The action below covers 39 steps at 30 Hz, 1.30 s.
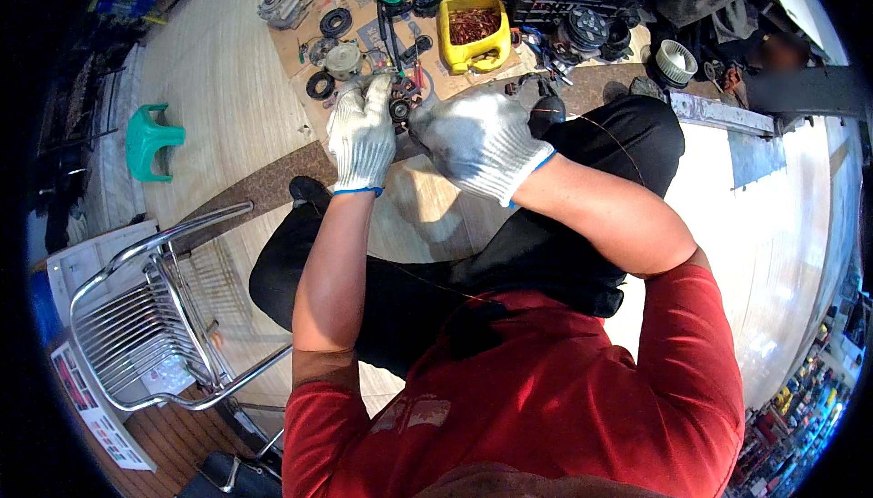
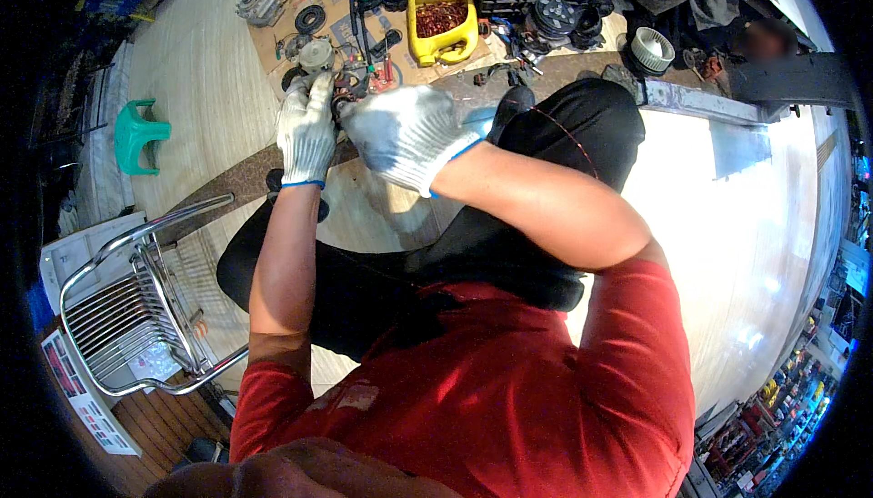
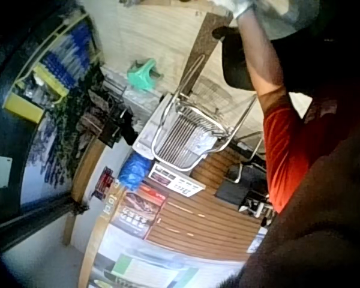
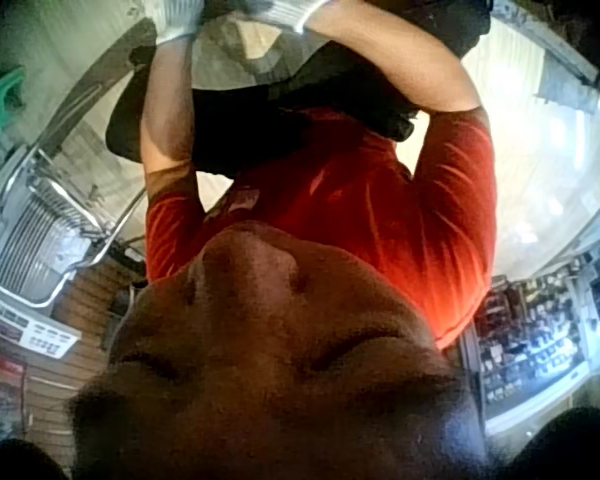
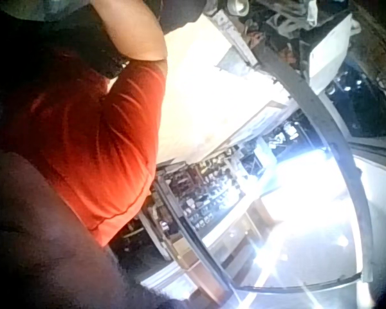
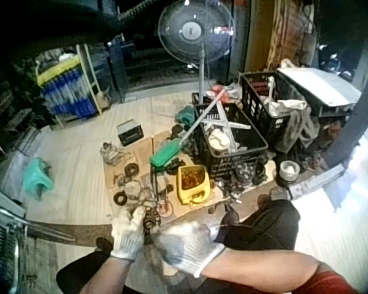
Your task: The person, while sitting on the floor, works on an alternator by handling the internal copper winding and using a tool to manipulate wires and components.
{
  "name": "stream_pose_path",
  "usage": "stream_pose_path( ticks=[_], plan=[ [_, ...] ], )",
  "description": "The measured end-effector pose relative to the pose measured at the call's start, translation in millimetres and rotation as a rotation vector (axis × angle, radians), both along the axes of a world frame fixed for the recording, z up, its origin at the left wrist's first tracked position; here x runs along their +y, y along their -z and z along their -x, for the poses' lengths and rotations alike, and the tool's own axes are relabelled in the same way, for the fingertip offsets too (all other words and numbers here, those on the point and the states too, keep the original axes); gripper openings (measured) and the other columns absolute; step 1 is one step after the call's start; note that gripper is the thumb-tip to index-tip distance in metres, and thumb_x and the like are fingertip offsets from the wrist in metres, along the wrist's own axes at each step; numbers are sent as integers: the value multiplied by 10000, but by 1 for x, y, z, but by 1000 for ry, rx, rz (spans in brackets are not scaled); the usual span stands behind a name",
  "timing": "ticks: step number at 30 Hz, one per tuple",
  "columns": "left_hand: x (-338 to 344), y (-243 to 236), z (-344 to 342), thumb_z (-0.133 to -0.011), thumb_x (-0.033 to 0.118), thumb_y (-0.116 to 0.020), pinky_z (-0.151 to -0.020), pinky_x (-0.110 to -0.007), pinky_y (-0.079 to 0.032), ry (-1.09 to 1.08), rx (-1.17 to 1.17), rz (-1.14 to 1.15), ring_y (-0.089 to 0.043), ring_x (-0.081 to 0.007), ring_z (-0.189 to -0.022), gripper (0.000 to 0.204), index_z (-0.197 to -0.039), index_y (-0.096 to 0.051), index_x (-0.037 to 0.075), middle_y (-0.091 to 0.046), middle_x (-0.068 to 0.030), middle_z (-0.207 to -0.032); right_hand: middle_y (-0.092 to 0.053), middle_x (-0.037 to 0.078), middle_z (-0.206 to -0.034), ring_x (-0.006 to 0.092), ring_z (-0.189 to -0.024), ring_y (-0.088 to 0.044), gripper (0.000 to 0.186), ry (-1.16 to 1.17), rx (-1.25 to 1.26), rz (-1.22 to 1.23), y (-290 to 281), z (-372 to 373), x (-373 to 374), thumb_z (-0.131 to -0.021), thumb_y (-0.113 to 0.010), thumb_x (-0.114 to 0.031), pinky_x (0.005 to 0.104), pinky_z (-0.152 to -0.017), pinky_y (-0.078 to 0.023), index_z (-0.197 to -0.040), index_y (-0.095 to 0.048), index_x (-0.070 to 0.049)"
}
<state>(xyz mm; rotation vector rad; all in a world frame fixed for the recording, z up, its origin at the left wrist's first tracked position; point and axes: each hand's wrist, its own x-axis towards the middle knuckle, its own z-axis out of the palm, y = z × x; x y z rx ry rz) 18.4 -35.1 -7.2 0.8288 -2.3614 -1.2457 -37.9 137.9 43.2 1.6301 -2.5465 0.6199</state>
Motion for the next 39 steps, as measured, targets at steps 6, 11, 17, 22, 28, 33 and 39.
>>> stream_pose_path(
  ticks=[6, 11, 17, 22, 28, 33, 39],
  plan=[
    [-14, 11, -4, -998, 269, -594, -735, -309, -584, -51, 236, -1005, -692, -193, -859, 363, -1183, -569, -42, -681, -152, -1043, -701, 149, -800, 331, -756, -705, 173, 118, -107, -98, -12, 37, 10, -861, -606, -245, 450, -657, -568, -950, -699, -129],
    [-18, 21, -5, -990, 329, -592, -770, -337, -542, 30, 172, -458, -678, -224, -852, 399, -1128, -619, -44, -699, -159, -1005, -699, 139, -792, 320, -733, -703, 230, 206, -177, -154, -11, 23, 8, -866, -642, -325, 437, -633, -565, -984, -712, -140],
    [-7, 23, -4, -973, 383, -577, -818, -424, -501, -142, 205, -8, -656, -390, -934, 421, -1066, -663, -18, -695, -237, -1005, -667, 112, -704, 324, -650, -681, 107, 153, -4, 8, 17, -8, -1, -823, -635, -231, 448, -579, -542, -864, -671, -139],
    [-10, 12, -1, -984, 383, -561, -813, -418, -503, -113, 199, 12, -655, -350, -917, 425, -1082, -660, -18, -697, -212, -989, -678, 154, -762, 346, -714, -687, 168, 204, -154, -115, 6, 29, 13, -897, -598, -271, 460, -616, -552, -908, -676, -122],
    [-26, 10, -13, -984, 367, -592, -765, -304, -521, -36, 281, 163, -648, -164, -822, 418, -1100, -667, -28, -705, -112, -950, -678, 168, -801, 363, -761, -690, 209, 88, -196, -428, -32, 31, 46, -933, -596, -297, 457, -640, -553, -972, -661, -103],
    [-16, -9, -15, -936, 294, -653, -801, -335, -521, -9, 173, -295, -676, -215, -890, 354, -1072, -692, -30, -715, -167, -989, -680, 171, -1064, 303, -990, -669, 416, -121, -460, -572, -52, 70, 79, -984, -547, -434, 420, -892, -537, -1229, -660, -118],
    [-18, -15, -14, -956, 264, -642, -797, -287, -515, -69, 104, -489, -639, -134, -886, 349, -1100, -669, -53, -706, -122, -976, -704, 180, -939, 289, -808, -679, 472, 309, -292, -753, -22, 175, 16, -971, -542, -488, 417, -759, -542, -1145, -706, -81]
  ],
)
